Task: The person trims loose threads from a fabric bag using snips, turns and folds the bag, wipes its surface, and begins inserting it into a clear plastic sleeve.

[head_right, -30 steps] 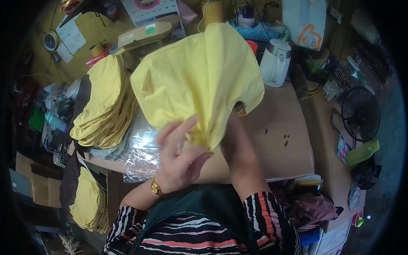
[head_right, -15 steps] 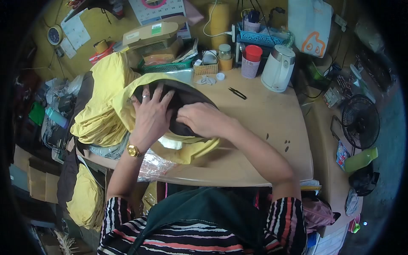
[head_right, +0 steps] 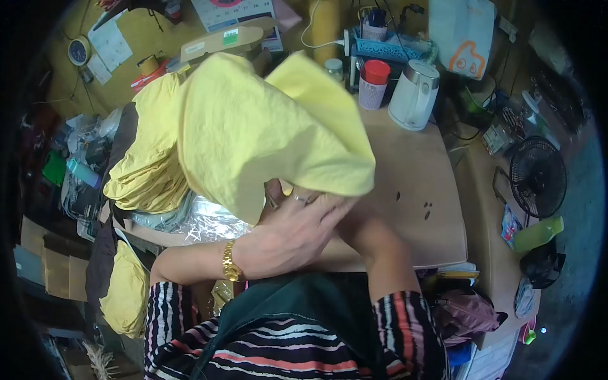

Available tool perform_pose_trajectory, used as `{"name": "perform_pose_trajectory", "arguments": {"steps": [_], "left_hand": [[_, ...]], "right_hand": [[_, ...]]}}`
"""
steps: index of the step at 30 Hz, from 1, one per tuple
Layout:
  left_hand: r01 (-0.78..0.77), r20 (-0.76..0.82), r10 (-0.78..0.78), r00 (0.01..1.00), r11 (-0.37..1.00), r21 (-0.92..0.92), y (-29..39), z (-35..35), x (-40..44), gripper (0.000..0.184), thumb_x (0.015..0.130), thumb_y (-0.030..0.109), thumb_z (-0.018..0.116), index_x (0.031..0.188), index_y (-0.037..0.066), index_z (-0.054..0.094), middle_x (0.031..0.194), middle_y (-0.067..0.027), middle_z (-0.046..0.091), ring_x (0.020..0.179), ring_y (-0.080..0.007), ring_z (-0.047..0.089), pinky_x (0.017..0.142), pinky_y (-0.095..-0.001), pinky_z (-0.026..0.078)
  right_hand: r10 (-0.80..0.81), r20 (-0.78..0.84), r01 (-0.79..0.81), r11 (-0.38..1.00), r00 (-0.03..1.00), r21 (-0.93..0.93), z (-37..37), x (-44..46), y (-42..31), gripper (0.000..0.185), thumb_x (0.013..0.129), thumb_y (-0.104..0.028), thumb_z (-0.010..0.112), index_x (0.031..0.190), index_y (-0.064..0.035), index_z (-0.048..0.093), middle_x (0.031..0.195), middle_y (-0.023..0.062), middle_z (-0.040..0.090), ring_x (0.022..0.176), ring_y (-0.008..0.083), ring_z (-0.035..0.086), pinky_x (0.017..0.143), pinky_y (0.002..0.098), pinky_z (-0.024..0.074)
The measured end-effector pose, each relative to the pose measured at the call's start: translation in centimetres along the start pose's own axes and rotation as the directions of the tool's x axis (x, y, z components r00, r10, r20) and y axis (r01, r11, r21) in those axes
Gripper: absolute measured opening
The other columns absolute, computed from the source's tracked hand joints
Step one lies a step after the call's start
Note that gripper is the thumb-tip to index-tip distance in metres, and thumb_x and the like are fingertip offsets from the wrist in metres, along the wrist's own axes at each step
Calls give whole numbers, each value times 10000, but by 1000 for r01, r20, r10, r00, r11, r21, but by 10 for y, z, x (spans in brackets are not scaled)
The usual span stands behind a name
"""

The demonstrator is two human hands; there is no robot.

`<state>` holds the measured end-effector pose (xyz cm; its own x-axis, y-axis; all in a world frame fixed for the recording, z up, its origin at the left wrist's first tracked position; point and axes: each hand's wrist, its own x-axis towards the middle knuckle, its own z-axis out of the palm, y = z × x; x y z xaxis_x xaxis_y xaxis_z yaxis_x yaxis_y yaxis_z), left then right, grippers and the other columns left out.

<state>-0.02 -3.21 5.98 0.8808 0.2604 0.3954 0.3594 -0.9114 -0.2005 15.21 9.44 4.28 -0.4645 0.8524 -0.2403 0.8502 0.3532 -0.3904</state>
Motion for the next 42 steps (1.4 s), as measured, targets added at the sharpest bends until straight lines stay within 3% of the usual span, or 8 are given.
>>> {"name": "perform_pose_trajectory", "arguments": {"steps": [8, 15, 19, 24, 28, 31, 40, 42], "left_hand": [[533, -246, -478, 843, 803, 268, -95, -46, -17, 468, 825, 100, 565, 1279, 3, 505, 1260, -104, 496, 1048, -359, 521, 774, -511, 498], [603, 136, -655, 743, 744, 289, -101, -48, -31, 579, 793, 230, 709, 1280, 1, 494, 1351, -145, 478, 1139, -382, 513, 923, -473, 476], [349, 514, -487, 706, 871, 347, -87, -11, -56, 608, 758, 269, 713, 1287, 41, 517, 1350, -139, 498, 1209, -371, 474, 992, -545, 387], [106, 594, -230, 771, 966, 237, -23, 6, -48, 460, 839, 177, 573, 1290, 90, 537, 1196, -104, 537, 1193, -294, 461, 975, -520, 361], [263, 602, -367, 709, 930, 257, -31, 24, -65, 483, 861, 157, 543, 1334, 73, 497, 1060, -82, 604, 977, -238, 614, 777, -393, 511], [248, 436, -153, 887, 954, -170, -77, -4, -81, 414, 844, 143, 613, 1235, 33, 535, 1042, -145, 601, 853, -298, 658, 710, -366, 542], [231, 617, -36, 786, 943, -239, -80, -40, -70, 126, 835, 144, 590, 899, 38, 569, 925, -128, 548, 885, -311, 612, 749, -408, 517], [137, 435, -160, 886, 987, 84, -88, -57, -70, 115, 809, 104, 583, 895, 30, 568, 897, -121, 550, 921, -290, 585, 790, -401, 478]], "right_hand": [[-492, -639, 364, 870, 592, -333, 41, -62, -79, 260, 785, -196, 668, 989, -39, 633, 979, 132, 597, 840, 258, 598, 769, 378, 473], [-713, -516, 221, 664, 474, -714, 62, -91, -56, 61, 744, -145, 593, 777, -94, 599, 807, 47, 573, 783, 229, 576, 920, 426, 437], [-503, -47, 503, 864, 863, -1, 34, -118, -41, 232, 896, -230, 526, 830, -18, 595, 770, 169, 576, 778, 331, 587, 824, 439, 467], [-377, 597, 358, 921, 708, 156, 99, -43, 3, 329, 918, -315, 496, 856, 1, 565, 847, 179, 598, 835, 315, 613, 775, 447, 474], [-2, -43, -18, 882, 999, -471, 139, -57, 15, 276, 889, -262, 550, 871, 13, 561, 876, 194, 602, 878, 344, 611, 775, 448, 476], [-422, -355, 328, 897, 834, -297, 100, -77, 5, 117, 860, -131, 571, 820, -31, 615, 811, 100, 568, 884, 305, 586, 766, 432, 472], [-33, 490, 67, 996, 871, -53, 16, -115, 1, 412, 888, -402, 624, 832, 4, 661, 708, 198, 626, 712, 381, 599, 724, 429, 478], [-168, 4, 168, 983, 986, -70, 2, -121, 14, 359, 847, -359, 657, 843, -1, 680, 715, 193, 621, 727, 382, 604, 717, 448, 485]]}}
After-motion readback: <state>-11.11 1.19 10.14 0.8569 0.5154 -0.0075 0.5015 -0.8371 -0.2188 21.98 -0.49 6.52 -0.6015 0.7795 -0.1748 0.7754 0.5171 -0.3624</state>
